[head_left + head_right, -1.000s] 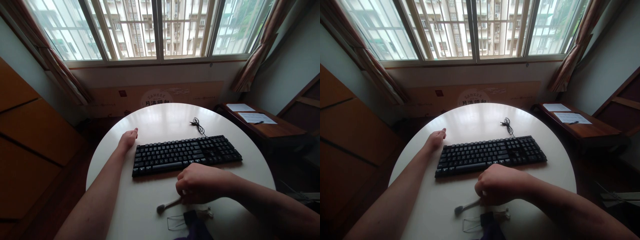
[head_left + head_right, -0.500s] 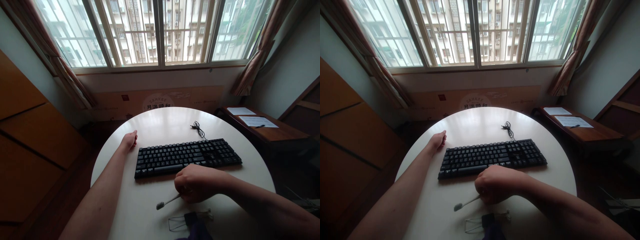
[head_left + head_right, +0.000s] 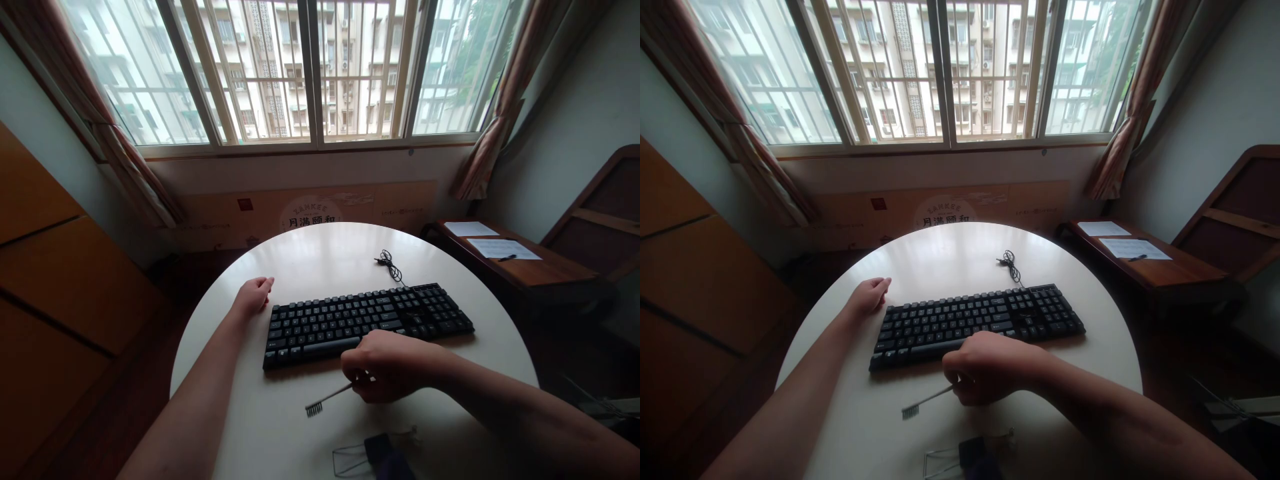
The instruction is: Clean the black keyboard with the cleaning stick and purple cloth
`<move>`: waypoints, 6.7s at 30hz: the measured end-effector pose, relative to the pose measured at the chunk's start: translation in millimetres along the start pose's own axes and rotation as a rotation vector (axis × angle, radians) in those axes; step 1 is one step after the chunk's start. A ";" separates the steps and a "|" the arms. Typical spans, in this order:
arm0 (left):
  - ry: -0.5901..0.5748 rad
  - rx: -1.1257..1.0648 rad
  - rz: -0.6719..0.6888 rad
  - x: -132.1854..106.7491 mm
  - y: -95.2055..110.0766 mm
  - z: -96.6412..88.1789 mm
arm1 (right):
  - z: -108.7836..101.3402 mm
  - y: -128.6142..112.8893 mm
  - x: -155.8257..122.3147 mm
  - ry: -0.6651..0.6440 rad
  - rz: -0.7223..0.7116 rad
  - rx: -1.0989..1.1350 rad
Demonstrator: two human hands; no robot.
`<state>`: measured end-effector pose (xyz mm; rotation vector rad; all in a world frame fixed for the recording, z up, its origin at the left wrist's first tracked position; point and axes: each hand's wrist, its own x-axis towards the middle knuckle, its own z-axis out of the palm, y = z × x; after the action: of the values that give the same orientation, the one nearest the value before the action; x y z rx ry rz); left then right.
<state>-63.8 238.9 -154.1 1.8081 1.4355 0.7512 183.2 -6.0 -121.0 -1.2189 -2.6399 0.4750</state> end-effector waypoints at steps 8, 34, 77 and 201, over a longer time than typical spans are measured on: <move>-0.082 0.135 0.169 -0.5 3.2 -0.7 | -2.7 0.5 -0.2 -0.074 0.006 -0.015; -0.261 0.354 0.230 -14.2 16.3 -7.7 | -4.1 4.2 -2.6 0.019 0.005 0.017; -0.527 0.398 0.164 -17.7 23.8 -13.8 | -6.3 67.7 4.3 0.596 0.324 0.059; -0.514 0.645 0.653 -62.4 77.2 59.3 | -4.9 -40.9 -159.1 0.182 1.088 0.051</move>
<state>13.6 157.2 -127.6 2.7699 0.7698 0.0520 258.1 -151.8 -108.1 -2.4514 -1.5904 0.5159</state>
